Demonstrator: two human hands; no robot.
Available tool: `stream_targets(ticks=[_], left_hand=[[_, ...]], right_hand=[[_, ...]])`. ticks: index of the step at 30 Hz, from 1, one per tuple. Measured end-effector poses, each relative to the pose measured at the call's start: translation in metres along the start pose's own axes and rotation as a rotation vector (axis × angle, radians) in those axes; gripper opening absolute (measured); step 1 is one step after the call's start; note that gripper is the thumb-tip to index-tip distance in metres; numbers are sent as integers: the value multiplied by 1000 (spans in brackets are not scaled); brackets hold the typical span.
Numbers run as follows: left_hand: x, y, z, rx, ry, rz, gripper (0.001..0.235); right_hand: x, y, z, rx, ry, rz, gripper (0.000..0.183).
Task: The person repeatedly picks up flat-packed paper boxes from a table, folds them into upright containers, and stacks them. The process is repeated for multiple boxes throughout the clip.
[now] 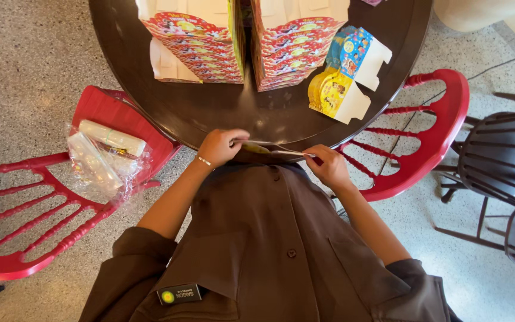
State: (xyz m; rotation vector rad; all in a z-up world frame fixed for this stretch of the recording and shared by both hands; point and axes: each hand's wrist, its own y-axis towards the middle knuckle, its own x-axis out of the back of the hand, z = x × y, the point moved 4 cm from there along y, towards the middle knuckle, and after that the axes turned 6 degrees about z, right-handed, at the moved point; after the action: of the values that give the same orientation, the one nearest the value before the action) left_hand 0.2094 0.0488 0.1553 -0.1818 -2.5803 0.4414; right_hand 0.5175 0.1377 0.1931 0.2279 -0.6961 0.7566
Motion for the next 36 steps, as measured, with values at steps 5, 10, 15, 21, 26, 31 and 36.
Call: stream_targets(ticks=[5,10,15,21,26,31,36], left_hand=[[30,2,-23,-306,0,-367,49],[10,2,0,-224,-93,-421,59],[-21,23,1,-9,-470,-386,62],[-6,16,-10,433,-168,-224,86],[18,13,-19,195,31,-247,82],[7,-19,-19,-26,-113,-242,80],[-1,-31,-18,-231,-72,-345,75]], right_hand=[[-1,15,5,197,-57,-22,35],[-27,22,-16,98,373,46,23],[-61,53,-27,-261,423,-87,38],[-53,75,25,1,49,81,39],[-51,79,48,37,11,64,39],[-53,78,51,-61,182,-15,70],[-47,74,43,-32,122,-45,77]])
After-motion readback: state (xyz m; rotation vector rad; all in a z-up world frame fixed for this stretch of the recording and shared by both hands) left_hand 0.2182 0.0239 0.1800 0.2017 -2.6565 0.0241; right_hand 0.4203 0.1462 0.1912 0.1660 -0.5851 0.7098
